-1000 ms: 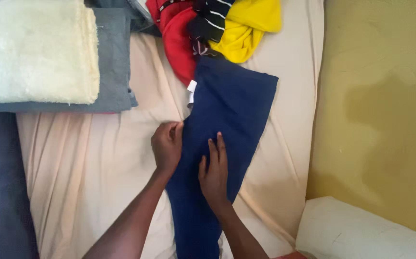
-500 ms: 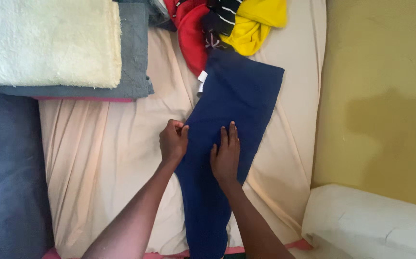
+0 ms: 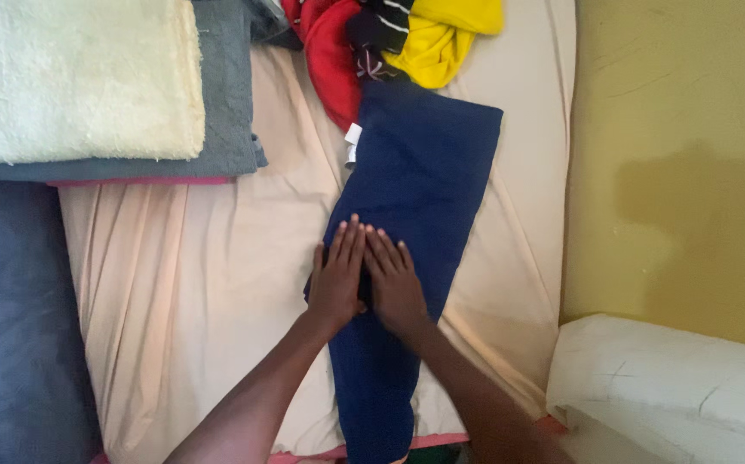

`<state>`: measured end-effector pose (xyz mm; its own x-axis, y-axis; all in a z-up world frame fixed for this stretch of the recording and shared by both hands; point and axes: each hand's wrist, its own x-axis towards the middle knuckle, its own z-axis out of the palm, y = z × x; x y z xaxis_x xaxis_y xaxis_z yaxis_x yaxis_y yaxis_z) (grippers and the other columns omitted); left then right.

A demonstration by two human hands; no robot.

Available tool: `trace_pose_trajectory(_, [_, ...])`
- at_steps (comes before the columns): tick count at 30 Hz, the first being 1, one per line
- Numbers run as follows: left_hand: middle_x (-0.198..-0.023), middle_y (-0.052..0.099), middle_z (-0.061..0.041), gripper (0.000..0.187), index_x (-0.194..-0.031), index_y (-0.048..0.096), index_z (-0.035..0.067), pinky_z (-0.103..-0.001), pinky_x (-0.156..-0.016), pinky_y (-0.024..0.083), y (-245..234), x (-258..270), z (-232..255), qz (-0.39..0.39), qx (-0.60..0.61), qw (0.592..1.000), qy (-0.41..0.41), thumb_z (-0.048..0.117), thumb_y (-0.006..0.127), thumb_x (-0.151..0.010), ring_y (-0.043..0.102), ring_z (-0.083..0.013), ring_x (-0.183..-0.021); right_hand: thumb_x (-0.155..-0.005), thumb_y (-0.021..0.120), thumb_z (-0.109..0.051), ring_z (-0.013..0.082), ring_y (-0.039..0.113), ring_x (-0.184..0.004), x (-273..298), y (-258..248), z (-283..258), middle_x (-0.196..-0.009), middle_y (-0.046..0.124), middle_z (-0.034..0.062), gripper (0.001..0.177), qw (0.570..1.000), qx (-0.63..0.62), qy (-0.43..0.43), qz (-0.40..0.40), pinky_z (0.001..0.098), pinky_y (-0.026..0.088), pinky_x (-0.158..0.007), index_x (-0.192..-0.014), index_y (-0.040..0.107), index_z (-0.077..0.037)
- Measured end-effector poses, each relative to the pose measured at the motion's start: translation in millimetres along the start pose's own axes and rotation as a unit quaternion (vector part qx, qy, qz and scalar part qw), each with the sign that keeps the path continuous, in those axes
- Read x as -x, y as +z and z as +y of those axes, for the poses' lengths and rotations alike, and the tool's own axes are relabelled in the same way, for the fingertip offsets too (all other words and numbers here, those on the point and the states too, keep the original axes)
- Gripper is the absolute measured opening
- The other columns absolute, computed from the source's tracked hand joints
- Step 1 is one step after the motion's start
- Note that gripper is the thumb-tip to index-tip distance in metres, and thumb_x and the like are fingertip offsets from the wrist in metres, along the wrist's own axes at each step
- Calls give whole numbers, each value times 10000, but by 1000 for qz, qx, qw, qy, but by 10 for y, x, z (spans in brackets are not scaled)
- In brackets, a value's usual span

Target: The person folds a small towel and places it on a stack. Then the person picks up a blue t-shirt, turns it inside out, lays it flat on the bed, and folds it neatly into a compact rectangle.

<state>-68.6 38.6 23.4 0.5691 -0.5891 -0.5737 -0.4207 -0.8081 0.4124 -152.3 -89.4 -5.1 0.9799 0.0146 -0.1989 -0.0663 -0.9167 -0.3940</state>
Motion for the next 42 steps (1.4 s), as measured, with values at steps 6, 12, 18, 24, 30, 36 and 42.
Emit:
trace_pose_trajectory(6, [-1716, -193, -116, 1705, -1619, -126, 47, -612, -1247, 23, -26, -296, 11, -90, -79, 988, -93, 479, 1033, -446, -155, -281, -1586, -1045, 462, -349, 278, 226, -1554, -675, -76, 464, -1674, 276, 109, 620, 990, 43, -133, -31, 535, 169, -1242, -1576, 351, -49])
trace_pose_trajectory(12, [-1689, -303, -155, 1765, -1621, -198, 53, -656, -1226, -45, 1, -495, 33, -181, -105, 968, -138, 512, 1036, -445, -254, -357, -1551, -1015, 523, -458, 262, 302, -1530, -1417, -378, 912, -1684, 315, 78, 670, 985, 57, -159, -21, 531, 195, -1251, -1576, 381, -119])
trace_pose_trajectory(18, [-1662, -365, -163, 1762, -1604, -242, 52, -678, -1205, -75, 49, -627, 23, -222, -116, 955, -160, 503, 1037, -479, -305, -387, -1533, -997, 565, -452, 277, 384, -1445, -2199, -713, 1425, -1668, 341, 86, 692, 963, 114, -244, -29, 559, 223, -1223, -1571, 405, -101])
trace_pose_trajectory(24, [-1659, -386, -160, 1770, -1604, -253, 65, -676, -1208, -81, 84, -676, 3, -242, -121, 948, -171, 511, 1032, -472, -330, -392, -1523, -1012, 552, -418, 316, 317, -1532, -2511, -931, 1597, -1627, 378, 153, 684, 967, 49, -250, -17, 559, 231, -1231, -1582, 391, -74])
trace_pose_trajectory(30, [-1647, -418, -150, 1749, -1595, -285, 75, -676, -1185, -93, 50, -704, 67, -264, -138, 936, -185, 468, 1038, -520, -357, -393, -1505, -998, 623, -312, 292, 305, -1546, -2068, -816, 1199, -1640, 376, 140, 659, 985, 78, -130, 80, 619, 189, -1237, -1566, 400, -63])
trace_pose_trajectory(36, [-1619, -438, -208, 1753, -1597, -294, 54, -704, -1183, -87, 69, -709, 38, -257, -123, 943, -172, 500, 1022, -526, -373, -418, -1493, -976, 615, -206, 340, 259, -1571, -585, -214, 363, -1683, 305, 174, 680, 997, -52, -54, 16, 584, 162, -1257, -1583, 359, -37])
trace_pose_trajectory(42, [-1621, -447, -195, 1779, -1587, -308, 51, -692, -1194, -73, 55, -697, 83, -266, -152, 934, -185, 496, 1031, -504, -382, -415, -1488, -989, 624, -308, 328, 260, -1528, 38, 48, 563, -1650, 302, 147, 666, 985, -91, -105, -97, 571, 177, -1215, -1554, 362, -73])
